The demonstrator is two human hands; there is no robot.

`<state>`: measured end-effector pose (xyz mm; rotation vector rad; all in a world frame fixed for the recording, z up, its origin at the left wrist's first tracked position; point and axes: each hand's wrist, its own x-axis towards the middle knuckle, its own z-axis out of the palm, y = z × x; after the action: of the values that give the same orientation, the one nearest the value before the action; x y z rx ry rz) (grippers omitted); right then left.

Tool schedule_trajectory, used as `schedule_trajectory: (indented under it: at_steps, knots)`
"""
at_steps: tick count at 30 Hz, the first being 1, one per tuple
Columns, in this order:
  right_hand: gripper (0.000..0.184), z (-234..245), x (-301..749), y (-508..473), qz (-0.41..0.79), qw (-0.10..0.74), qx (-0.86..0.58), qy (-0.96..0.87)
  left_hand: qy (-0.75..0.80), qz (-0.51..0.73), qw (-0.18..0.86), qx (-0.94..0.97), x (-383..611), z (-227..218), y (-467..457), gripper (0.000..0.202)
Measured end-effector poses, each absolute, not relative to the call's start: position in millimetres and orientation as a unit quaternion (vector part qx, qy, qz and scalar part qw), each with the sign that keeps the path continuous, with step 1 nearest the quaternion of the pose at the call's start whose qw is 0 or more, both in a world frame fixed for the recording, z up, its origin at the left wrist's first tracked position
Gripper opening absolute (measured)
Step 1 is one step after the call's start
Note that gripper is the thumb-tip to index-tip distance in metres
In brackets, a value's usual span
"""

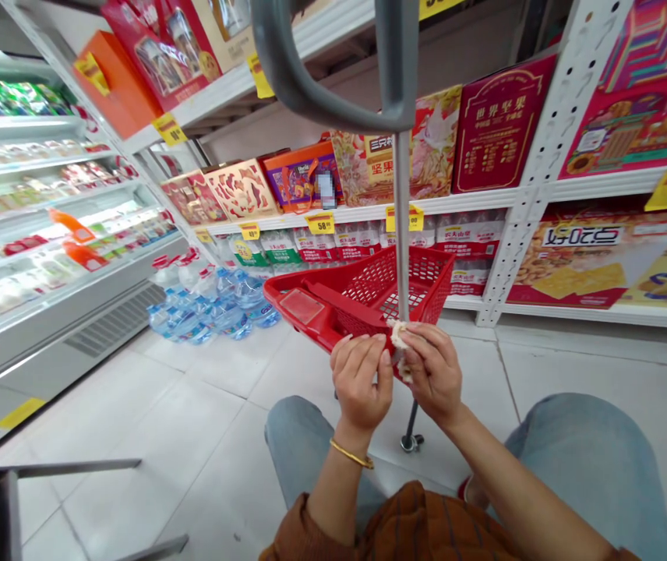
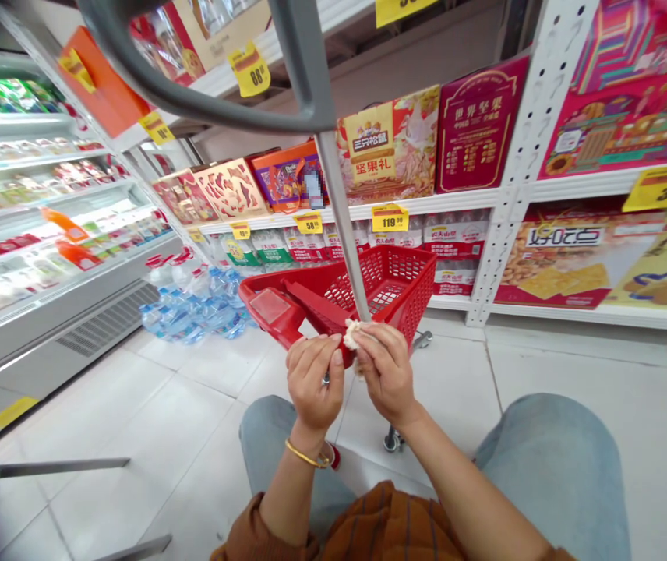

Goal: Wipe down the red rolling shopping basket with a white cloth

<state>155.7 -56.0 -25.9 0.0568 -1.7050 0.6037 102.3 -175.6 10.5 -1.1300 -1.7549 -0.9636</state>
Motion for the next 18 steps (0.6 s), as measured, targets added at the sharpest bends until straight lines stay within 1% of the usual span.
schedule_trajectory:
  at_steps: [3, 11, 14, 18]
  knots:
    - [0.034, -25.8, 147.9, -63.0, 0.264, 0.599, 0.059, -0.754, -0.696, -0.387, 0.409, -0.445, 102.5, 10.4, -174.8, 0.017]
    - [0.040, -63.3, 129.2, -52.8, 0.206, 0.648, 0.044, -0.732, -0.690, -0.400, 0.406, -0.445, 97.8, 9.6, -176.4, 0.017]
    - [0.044, -70.6, 126.4, -50.1, 0.192, 0.654, 0.041, -0.730, -0.690, -0.403, 0.402, -0.448, 96.1, 10.1, -177.0, 0.018]
    - [0.043, -80.7, 126.6, -46.1, 0.190, 0.654, 0.031, -0.731, -0.682, -0.407, 0.404, -0.453, 94.2, 11.4, -178.1, 0.017]
